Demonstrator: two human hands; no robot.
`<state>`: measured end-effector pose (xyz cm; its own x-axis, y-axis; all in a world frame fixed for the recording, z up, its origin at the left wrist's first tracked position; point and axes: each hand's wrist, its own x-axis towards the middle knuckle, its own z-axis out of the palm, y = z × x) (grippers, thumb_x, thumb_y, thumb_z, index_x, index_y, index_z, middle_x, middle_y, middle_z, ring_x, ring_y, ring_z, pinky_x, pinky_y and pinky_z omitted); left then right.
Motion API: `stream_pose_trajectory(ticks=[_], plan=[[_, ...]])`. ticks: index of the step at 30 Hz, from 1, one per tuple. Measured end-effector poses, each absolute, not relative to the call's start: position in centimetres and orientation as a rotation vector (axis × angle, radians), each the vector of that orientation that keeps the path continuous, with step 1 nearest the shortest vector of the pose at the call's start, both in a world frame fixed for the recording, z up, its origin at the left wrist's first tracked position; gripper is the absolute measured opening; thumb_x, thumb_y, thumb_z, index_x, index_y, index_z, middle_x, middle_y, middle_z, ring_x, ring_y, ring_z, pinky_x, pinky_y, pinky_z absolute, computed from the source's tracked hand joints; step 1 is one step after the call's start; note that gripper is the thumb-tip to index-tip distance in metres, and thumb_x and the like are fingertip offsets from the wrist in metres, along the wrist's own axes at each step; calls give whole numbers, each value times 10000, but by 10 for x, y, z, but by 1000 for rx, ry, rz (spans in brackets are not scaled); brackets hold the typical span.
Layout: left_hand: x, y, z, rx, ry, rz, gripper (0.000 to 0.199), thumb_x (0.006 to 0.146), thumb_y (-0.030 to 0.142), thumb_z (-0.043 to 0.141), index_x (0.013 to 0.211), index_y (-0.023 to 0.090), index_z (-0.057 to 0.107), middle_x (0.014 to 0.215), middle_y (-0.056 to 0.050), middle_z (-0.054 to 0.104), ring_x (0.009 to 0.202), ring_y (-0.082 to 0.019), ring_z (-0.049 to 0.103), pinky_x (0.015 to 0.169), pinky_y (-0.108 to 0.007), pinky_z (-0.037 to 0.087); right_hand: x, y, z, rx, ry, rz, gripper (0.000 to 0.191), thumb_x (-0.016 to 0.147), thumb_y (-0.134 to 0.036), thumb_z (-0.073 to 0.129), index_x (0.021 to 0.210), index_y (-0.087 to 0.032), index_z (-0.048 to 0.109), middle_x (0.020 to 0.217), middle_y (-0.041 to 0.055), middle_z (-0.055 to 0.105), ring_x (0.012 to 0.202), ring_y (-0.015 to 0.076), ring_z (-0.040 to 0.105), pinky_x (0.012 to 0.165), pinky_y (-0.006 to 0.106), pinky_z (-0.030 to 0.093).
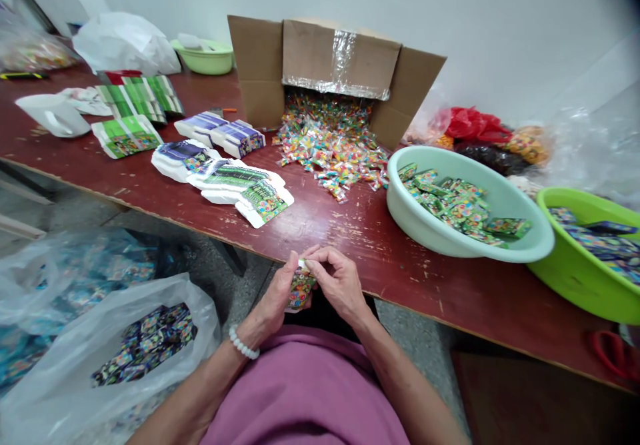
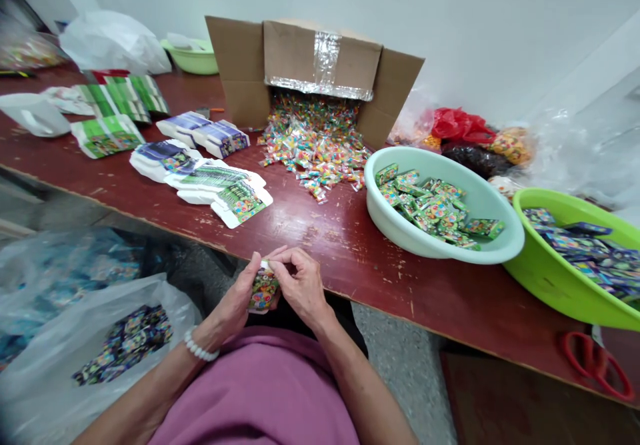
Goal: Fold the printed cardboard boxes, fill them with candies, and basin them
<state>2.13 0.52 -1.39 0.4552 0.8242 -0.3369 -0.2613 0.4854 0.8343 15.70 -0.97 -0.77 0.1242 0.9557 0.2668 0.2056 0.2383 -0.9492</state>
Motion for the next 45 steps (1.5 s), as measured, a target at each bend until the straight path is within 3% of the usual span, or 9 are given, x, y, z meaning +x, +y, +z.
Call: stream_pose_trajectory(ticks=[6, 9, 13, 18, 26, 30, 34, 41, 45], plan=[[21, 7, -11, 791, 840, 745, 644, 888, 647, 527, 1298, 165, 650, 781, -40, 692, 510, -107, 544, 451, -205, 427, 156, -9, -7, -1165, -1385, 744, 136, 882, -205, 640, 754, -207, 686, 838, 24, 728, 766, 153, 662, 737, 281, 531], [21, 5, -10, 761, 878, 754, 564, 855, 634, 570, 1062, 131, 723, 672, -22, 658, 511, -122, 559, 448, -212, 432, 154, -9, -6, -1147, -1393, 720, 140, 885, -197, 632, 755, -206, 680, 840, 31, 728, 791, 159, 670, 754, 288, 530], [22, 2, -11, 677, 955, 782, 469, 803, 608, 607, 740, 145, 654, 562, -3, 614, 429, -127, 544, 403, -229, 421, 153, -13, -10, -1167, -1417, 706, 129, 890, -208, 623, 777, -207, 685, 853, 42, 726, 829, 170, 671, 779, 303, 529], [23, 2, -14, 647, 950, 762, 440, 790, 579, 603, 676, 154, 617, 534, -11, 615, 389, -135, 548, 371, -233, 421, 154, -16, -13, -1235, -1259, 978, 131, 880, -315, 646, 832, -204, 699, 842, 23, 700, 694, 146, 637, 564, 244, 525], [25, 2, -16, 667, 966, 727, 478, 800, 610, 586, 708, 145, 643, 561, -32, 645, 380, -127, 549, 368, -219, 413, 156, -12, -13, -1316, -1218, 1014, 217, 848, -378, 689, 758, -181, 695, 731, 11, 677, 567, 124, 587, 477, 223, 494], [26, 3, -16, 631, 973, 770, 428, 785, 564, 589, 703, 147, 642, 526, -17, 613, 406, -142, 554, 376, -229, 427, 158, -14, -15, -1237, -1304, 918, 164, 892, -325, 668, 801, -201, 726, 855, 37, 730, 784, 167, 667, 659, 260, 544], [25, 5, -16, 562, 919, 783, 370, 756, 430, 600, 940, 128, 710, 676, -31, 697, 436, -142, 568, 382, -239, 441, 161, -18, -20, -1127, -1400, 897, 120, 937, -284, 619, 912, -233, 724, 1037, 53, 733, 995, 188, 672, 878, 330, 533], [29, 8, -14, 508, 835, 959, 421, 751, 292, 602, 1124, 129, 711, 1049, -75, 753, 880, -204, 707, 675, -246, 562, 156, -19, -26, -1098, -1612, 697, 286, 786, -158, 739, 1054, -232, 670, 1104, 71, 685, 1082, 214, 620, 966, 389, 485], [24, 10, -7, 505, 796, 832, 567, 831, 396, 668, 1360, 225, 558, 893, -50, 745, 624, -192, 694, 570, -304, 568, 169, 5, -16, -1136, -1637, 727, 83, 859, -221, 691, 941, -232, 698, 1049, 51, 698, 982, 188, 649, 879, 329, 514]])
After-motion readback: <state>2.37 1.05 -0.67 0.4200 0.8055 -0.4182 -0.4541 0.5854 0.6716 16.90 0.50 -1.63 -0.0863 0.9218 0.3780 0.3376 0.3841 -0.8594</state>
